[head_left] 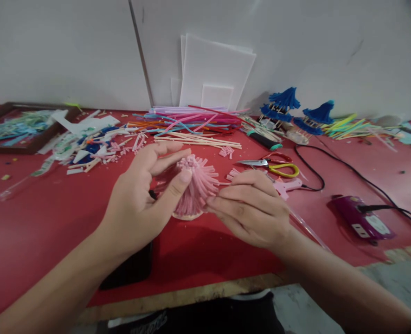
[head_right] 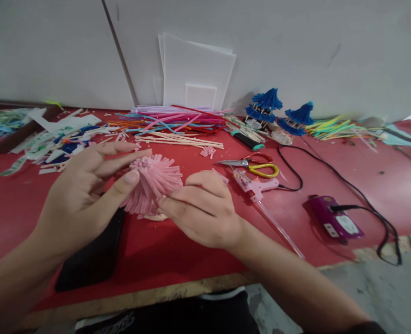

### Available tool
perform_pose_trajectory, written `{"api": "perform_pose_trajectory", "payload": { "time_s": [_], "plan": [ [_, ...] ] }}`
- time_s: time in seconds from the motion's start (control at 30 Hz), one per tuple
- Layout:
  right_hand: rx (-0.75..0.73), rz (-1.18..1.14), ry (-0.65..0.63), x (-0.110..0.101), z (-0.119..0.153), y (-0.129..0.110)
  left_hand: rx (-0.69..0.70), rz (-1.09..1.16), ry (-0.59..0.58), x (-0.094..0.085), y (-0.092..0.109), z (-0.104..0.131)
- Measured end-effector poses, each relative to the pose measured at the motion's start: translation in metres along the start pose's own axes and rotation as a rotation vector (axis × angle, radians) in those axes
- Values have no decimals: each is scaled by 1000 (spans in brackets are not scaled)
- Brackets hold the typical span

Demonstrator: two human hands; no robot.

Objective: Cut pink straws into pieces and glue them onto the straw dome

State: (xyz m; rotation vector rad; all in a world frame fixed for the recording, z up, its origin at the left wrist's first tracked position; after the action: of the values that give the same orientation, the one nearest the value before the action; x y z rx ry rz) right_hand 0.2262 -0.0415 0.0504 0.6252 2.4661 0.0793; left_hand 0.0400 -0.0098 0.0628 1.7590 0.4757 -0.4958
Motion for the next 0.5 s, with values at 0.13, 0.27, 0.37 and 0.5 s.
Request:
{"api": "perform_pose_trajectory", "payload": {
  "time_s": [0.13, 0.27, 0.37, 0.5],
  "plan": [
    [15, 27, -15, 1, -1, 0, 85, -96, 20, 3, 7, 3],
    [18, -7, -10, 4, 0, -1, 109, -123, 51, 4, 10, 5],
    [9, -43, -16, 5, 1, -1, 91, -134, 66, 5, 9, 5],
    [12, -82, -13, 7, 4, 0, 81, -160, 80, 5, 8, 4]
  ]
}}
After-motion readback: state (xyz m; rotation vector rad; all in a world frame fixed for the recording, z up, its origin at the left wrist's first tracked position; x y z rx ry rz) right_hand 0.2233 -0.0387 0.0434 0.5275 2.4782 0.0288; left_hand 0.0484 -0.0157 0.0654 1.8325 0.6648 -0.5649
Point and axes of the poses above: each hand's wrist, its own z-axis away from the middle knuckle, its own x-axis out of the palm, y = z × x, the point moved 3 cm from there along -z, towards the middle knuckle, and after that the axes turned 15 degrees about -x, right-handed, at the moved point
